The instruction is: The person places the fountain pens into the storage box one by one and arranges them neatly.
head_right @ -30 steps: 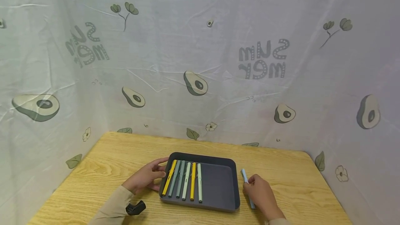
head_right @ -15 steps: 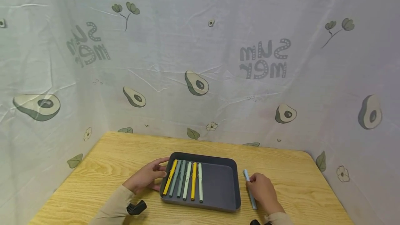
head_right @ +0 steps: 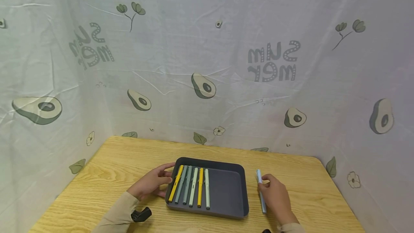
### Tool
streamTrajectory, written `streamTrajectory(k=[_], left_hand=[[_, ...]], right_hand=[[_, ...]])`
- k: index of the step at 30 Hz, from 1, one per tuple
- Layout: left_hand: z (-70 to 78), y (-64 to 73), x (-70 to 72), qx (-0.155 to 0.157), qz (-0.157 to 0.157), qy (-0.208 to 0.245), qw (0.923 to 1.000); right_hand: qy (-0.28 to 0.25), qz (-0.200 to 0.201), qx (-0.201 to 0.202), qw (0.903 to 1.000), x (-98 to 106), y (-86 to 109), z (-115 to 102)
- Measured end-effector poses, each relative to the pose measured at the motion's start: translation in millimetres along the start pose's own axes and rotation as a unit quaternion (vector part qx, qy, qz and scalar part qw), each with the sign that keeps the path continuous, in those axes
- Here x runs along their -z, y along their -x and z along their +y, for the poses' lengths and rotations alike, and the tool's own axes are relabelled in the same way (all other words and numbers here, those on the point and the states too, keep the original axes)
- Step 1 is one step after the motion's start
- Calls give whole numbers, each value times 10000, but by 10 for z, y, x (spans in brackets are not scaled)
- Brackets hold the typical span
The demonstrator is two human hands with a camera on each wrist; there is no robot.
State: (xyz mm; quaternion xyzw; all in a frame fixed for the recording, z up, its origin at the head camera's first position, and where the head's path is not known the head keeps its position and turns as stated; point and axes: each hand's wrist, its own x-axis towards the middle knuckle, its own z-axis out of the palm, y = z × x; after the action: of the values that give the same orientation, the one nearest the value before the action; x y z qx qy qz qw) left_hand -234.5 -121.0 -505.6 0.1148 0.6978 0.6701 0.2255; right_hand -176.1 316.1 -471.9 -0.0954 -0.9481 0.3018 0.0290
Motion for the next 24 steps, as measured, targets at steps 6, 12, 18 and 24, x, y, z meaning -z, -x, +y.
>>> streamTrajectory(k=[6,12,18,24], left_hand=[[-10,-8,12,15,18,10,10000],[-19,-10,15,37,30,13,10000],[-15,-1,14,70,29,23,10000],[-7,-5,11,55,67,-69,9999]], right_hand=[[-216,187,-39,9996,30,32,-5],[-312,196,-93,9993,59,57,-33],[-505,160,-134,9985,53,86,-26],[-556,206,-120,9982,39,96,-4]])
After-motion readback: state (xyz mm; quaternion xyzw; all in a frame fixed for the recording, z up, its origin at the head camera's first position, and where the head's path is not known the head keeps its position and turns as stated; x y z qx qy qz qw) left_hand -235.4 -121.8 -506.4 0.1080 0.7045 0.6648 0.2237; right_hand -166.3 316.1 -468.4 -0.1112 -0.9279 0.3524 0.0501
